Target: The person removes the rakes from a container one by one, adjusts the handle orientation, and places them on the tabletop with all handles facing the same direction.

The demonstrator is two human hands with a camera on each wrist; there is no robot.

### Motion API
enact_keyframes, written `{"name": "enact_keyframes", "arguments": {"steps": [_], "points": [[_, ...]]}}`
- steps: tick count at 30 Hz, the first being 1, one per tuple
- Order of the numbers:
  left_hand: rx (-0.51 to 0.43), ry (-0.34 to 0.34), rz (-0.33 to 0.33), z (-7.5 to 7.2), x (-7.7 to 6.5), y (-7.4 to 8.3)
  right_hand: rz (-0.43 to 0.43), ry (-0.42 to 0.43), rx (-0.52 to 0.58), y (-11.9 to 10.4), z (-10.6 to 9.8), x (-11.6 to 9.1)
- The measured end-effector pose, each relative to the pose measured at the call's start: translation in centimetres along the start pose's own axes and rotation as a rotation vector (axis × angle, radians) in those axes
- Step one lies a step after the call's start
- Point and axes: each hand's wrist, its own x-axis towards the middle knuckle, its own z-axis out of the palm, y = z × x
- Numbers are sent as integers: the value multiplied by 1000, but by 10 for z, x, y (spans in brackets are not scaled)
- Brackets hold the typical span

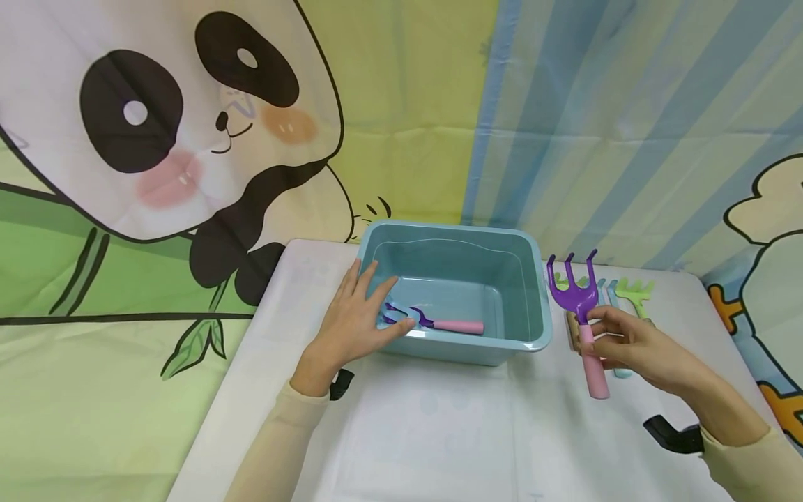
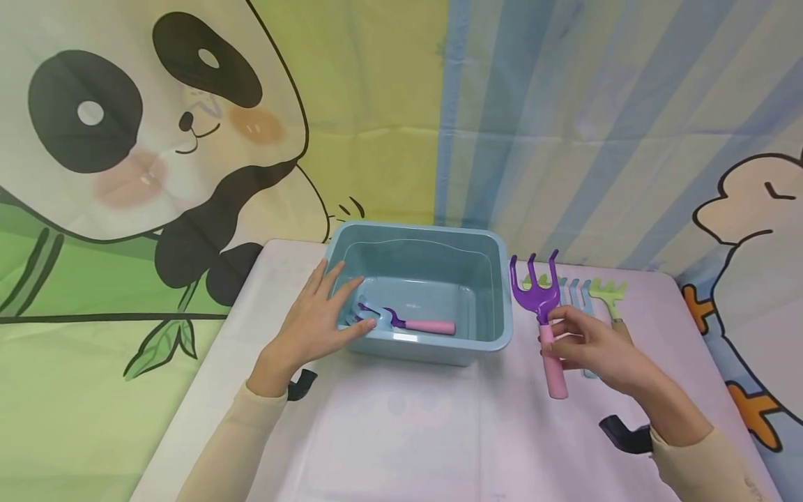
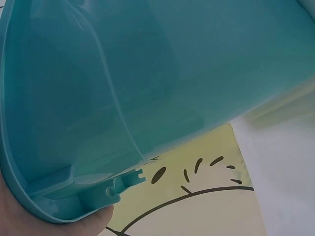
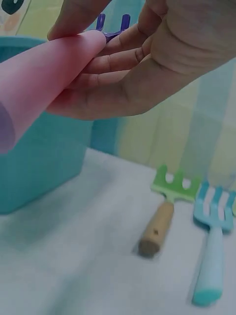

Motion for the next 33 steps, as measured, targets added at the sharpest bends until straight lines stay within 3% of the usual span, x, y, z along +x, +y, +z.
{"name": "enact_keyframes", "arguments": {"steps": [9,18,23,33], "points": [[3,17,4,1,-1,-1,70,4,139,57,10,-16],[2,18,-3,2,0,-1,238,37,199,105,28,-29],[6,13,1,2,0,-2,304,11,235,123,37,-37],[1,17,4,1,1,-1,340,-36,294,142,43,-48]]}}
